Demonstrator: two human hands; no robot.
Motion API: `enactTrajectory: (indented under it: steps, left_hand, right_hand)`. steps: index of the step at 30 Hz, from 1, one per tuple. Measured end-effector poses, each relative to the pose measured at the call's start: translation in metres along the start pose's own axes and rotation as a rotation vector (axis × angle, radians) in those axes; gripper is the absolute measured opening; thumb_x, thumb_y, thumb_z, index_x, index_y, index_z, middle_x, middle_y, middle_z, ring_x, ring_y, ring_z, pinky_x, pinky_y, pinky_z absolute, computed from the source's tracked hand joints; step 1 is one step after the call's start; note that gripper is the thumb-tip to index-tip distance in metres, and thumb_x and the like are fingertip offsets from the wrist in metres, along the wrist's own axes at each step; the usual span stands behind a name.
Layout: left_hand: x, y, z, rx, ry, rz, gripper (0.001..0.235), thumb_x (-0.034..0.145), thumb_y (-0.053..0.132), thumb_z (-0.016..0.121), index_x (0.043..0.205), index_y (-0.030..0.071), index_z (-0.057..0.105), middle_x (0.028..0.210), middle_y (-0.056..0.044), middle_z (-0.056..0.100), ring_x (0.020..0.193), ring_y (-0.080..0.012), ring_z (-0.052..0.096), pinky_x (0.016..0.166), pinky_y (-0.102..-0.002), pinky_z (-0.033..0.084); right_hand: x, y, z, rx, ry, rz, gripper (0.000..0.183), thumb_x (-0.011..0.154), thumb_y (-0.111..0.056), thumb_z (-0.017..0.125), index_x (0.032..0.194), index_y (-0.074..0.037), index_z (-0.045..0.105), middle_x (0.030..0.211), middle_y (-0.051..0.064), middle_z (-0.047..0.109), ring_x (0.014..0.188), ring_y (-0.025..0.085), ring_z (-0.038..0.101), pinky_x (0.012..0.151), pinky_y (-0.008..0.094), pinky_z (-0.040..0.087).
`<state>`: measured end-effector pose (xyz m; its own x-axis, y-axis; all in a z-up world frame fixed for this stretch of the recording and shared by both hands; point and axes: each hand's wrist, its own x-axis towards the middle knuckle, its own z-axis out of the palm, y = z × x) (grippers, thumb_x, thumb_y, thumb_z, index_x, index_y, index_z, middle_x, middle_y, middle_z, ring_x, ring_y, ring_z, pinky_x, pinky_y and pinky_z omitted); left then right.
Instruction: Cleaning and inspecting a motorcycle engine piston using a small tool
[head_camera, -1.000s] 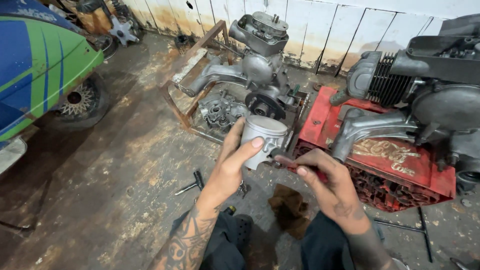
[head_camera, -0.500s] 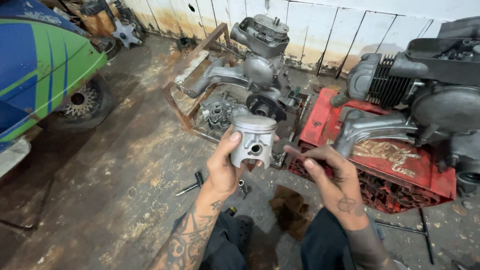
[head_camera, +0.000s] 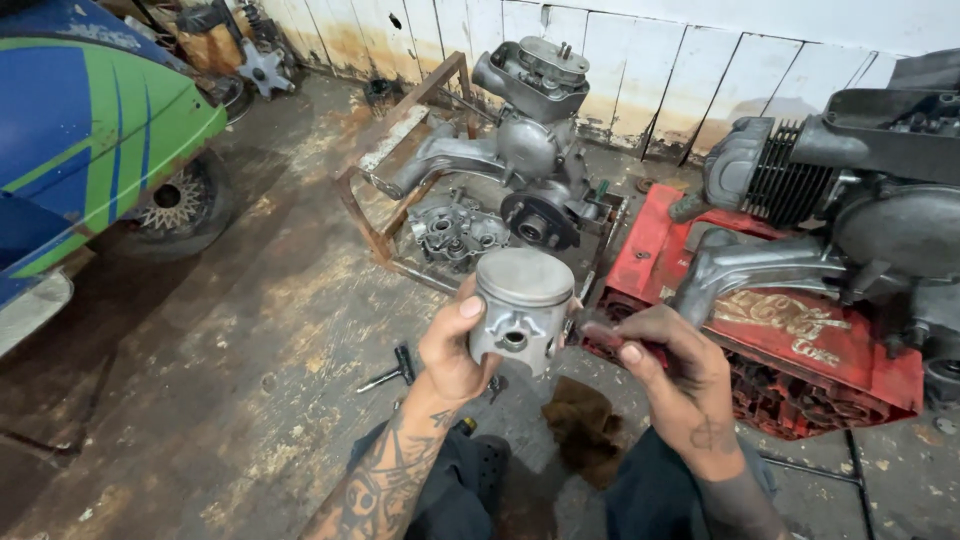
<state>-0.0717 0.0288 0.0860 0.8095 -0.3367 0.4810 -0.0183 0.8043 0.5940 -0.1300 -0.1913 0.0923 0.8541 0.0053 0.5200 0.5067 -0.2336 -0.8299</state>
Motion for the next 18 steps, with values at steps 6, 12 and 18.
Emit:
enactTrajectory:
  steps: [6,12,18]
  left_hand:
    - [-0.005,0.003,0.004,0.02,-0.009,-0.03,0.076,0.085,0.03,0.058,0.146,-0.013,0.042,0.122,-0.029,0.064,0.095,-0.0352,0.069,0.089,-0.043,0.055]
    - [0.004,0.009,0.015,0.12,-0.088,-0.054,0.075,0.091,0.038,0.055,0.145,-0.011,0.042,0.124,-0.029,0.064,0.092,-0.0303,0.07,0.084,-0.038,0.06]
    - [0.009,-0.004,0.014,0.124,0.099,-0.146,0.055,0.095,0.029,0.054,0.137,-0.007,0.052,0.115,-0.017,0.066,0.09,-0.0181,0.062,0.074,-0.027,0.05]
  right_hand:
    - [-0.003,0.01,-0.001,0.052,-0.017,-0.089,0.013,0.086,-0.002,0.064,0.098,0.003,0.067,0.1,0.011,0.071,0.091,0.021,0.063,0.088,0.031,0.051]
    - [-0.004,0.003,0.001,0.15,0.01,-0.057,0.014,0.089,-0.005,0.063,0.099,0.005,0.065,0.099,0.013,0.066,0.085,0.022,0.068,0.087,0.035,0.061]
    - [-0.007,-0.014,0.003,-0.096,-0.027,-0.148,0.014,0.084,-0.007,0.066,0.096,-0.002,0.072,0.092,0.007,0.074,0.077,0.017,0.065,0.073,0.028,0.052]
